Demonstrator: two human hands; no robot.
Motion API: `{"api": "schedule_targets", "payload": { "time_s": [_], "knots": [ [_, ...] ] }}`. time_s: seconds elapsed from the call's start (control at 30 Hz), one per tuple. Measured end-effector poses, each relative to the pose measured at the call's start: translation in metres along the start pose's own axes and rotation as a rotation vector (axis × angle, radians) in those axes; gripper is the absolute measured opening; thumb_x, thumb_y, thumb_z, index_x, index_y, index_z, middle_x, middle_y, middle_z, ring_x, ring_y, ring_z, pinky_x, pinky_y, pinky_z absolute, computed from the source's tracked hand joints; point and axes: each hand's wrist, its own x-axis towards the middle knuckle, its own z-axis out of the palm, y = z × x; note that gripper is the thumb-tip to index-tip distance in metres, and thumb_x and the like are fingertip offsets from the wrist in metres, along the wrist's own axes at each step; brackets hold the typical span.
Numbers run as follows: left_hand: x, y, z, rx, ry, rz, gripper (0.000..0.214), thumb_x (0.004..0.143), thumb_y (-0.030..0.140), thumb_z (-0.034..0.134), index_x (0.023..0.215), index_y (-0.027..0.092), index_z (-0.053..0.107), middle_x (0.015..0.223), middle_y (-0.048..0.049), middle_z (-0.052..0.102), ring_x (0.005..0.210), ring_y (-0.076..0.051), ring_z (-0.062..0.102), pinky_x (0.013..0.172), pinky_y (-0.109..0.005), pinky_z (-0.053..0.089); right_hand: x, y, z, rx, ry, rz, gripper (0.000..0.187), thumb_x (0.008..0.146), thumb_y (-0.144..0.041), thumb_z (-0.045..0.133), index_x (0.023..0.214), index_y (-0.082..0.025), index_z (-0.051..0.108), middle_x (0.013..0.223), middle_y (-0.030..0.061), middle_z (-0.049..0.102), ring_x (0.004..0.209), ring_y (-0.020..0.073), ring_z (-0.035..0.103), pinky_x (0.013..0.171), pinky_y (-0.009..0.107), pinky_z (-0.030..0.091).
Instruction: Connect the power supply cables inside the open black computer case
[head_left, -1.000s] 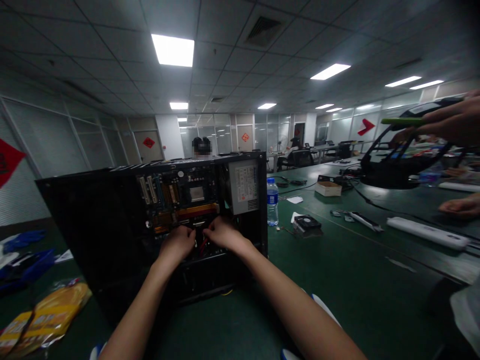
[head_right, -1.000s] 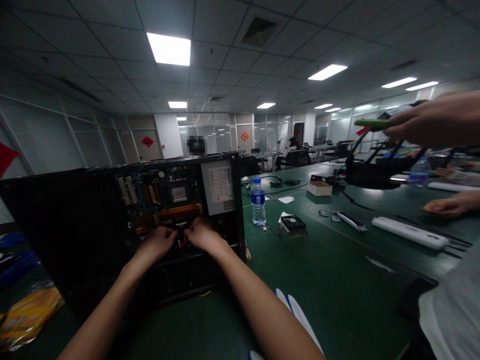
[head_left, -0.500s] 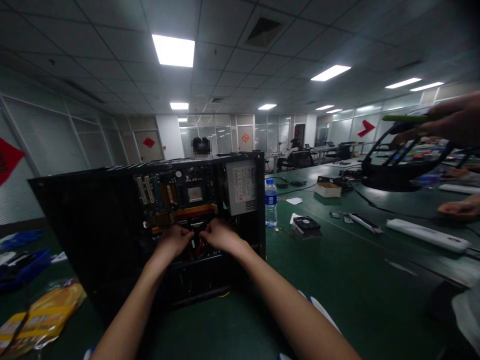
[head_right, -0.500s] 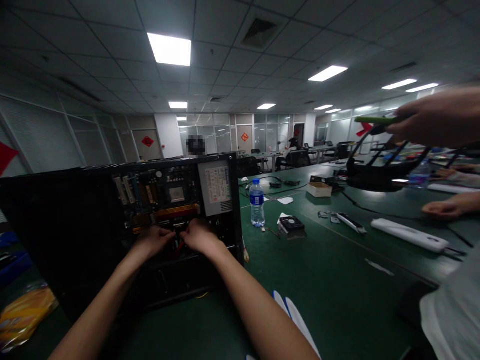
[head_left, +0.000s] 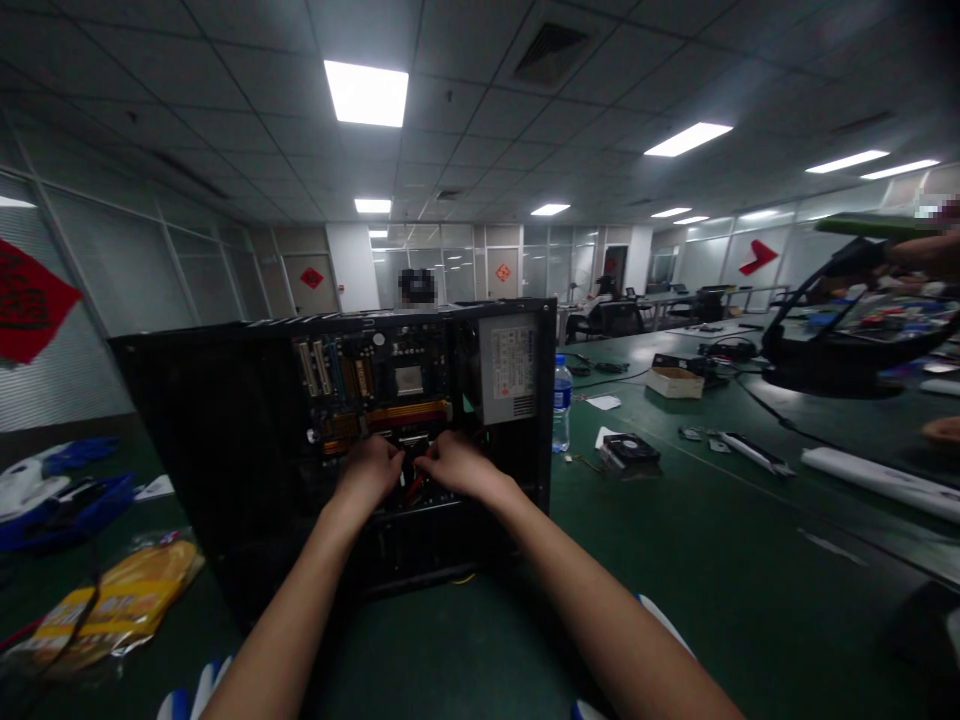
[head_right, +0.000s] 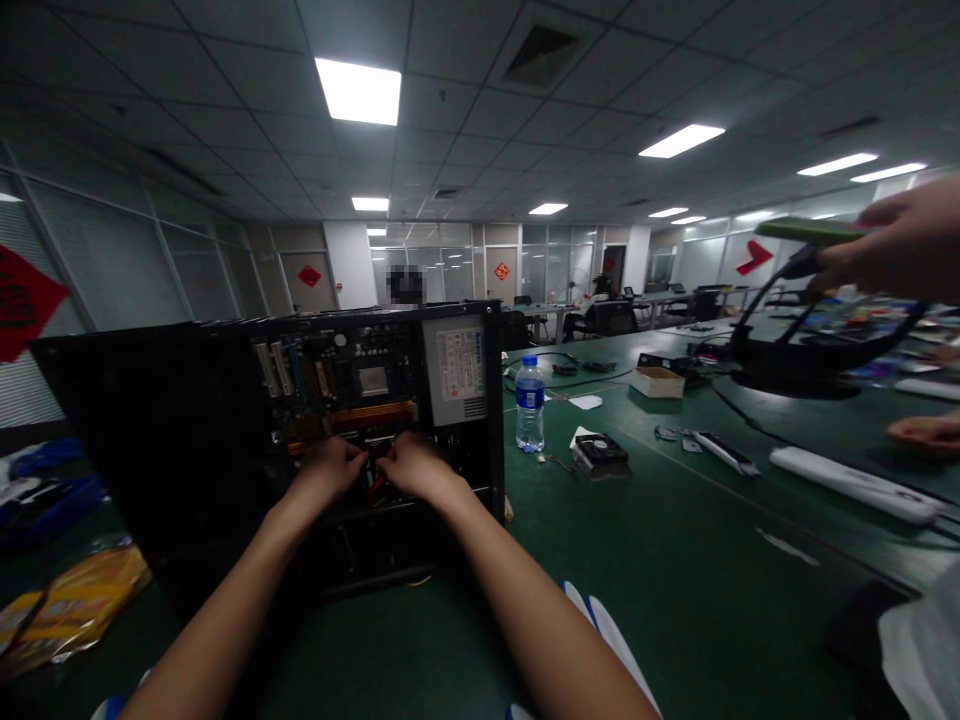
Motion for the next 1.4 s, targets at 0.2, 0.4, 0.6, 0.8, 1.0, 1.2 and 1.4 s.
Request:
{"api": "schedule_targets", "payload": {
  "time_s": [0.2,0.4,0.6,0.8,1.0,1.2,1.4],
  "knots": [
    [-0.007,0.000,0.000,-0.028,0.000,0.001,0.031,0.090,0.035,0.051,0.085,0.019,0.077,0.090,-0.0136,0.076,0.087,-0.025,0.070,0.065,-0.028,0.042,0.004,0.006,0.004,-0.005,0.009,0.056,0.028,0.087,-0.037,0.062,0.083,-0.013,0.075,0.076,0.0090,0.073,0.065,0.0152,0.064,0.052,0.023,0.034],
    [-0.014,0.002,0.000,-0.009,0.004,-0.008,0.034,0.091,0.038,0.047,0.092,0.020,0.076,0.097,-0.0151,0.075,0.092,-0.028,0.070,0.071,-0.030,0.046,0.010,0.012,0.007,-0.018,0.010,0.123,0.027,0.088,-0.036,0.063,0.090,-0.012,0.074,0.083,0.0096,0.074,0.071,0.0161,0.066,0.053,0.023,0.035],
    [-0.014,0.000,-0.001,-0.038,-0.020,0.016,0.033,0.092,0.036,0.047,0.094,0.020,0.076,0.097,-0.0132,0.076,0.092,-0.026,0.070,0.070,-0.029,0.044,0.008,0.012,0.006,-0.028,0.003,0.134,0.028,0.087,-0.037,0.063,0.095,-0.012,0.073,0.087,0.0103,0.074,0.074,0.0172,0.066,0.053,0.023,0.035],
    [-0.014,0.001,-0.003,-0.026,-0.023,0.002,0.033,0.091,0.037,0.049,0.090,0.019,0.076,0.094,-0.0134,0.076,0.090,-0.025,0.070,0.065,-0.028,0.041,0.007,0.010,0.005,-0.028,-0.021,0.126,0.025,0.087,-0.035,0.064,0.092,-0.012,0.074,0.084,0.0092,0.074,0.070,0.0155,0.065,0.052,0.023,0.034],
    [-0.017,0.003,-0.004,0.002,-0.014,-0.002,0.035,0.092,0.037,0.047,0.091,0.019,0.077,0.093,-0.0145,0.076,0.087,-0.026,0.070,0.066,-0.029,0.042,0.008,0.009,0.006,-0.019,-0.021,0.113,0.026,0.088,-0.035,0.063,0.092,-0.012,0.074,0.084,0.0100,0.074,0.070,0.0161,0.065,0.052,0.023,0.034],
    [-0.017,0.004,-0.004,0.008,-0.004,-0.025,0.036,0.091,0.041,0.047,0.092,0.020,0.077,0.095,-0.0151,0.076,0.089,-0.026,0.070,0.069,-0.030,0.045,0.006,0.008,0.005,-0.021,-0.013,0.131,0.028,0.087,-0.038,0.064,0.093,-0.013,0.074,0.086,0.0106,0.074,0.074,0.0180,0.067,0.053,0.023,0.035],
    [-0.019,0.008,-0.008,0.027,0.008,-0.030,0.036,0.090,0.041,0.047,0.089,0.020,0.077,0.094,-0.0159,0.076,0.091,-0.029,0.070,0.068,-0.031,0.045,0.005,0.008,0.004,0.007,0.000,0.128,0.026,0.087,-0.037,0.062,0.090,-0.013,0.074,0.084,0.0100,0.074,0.073,0.0173,0.066,0.053,0.023,0.035]
  ]
}}
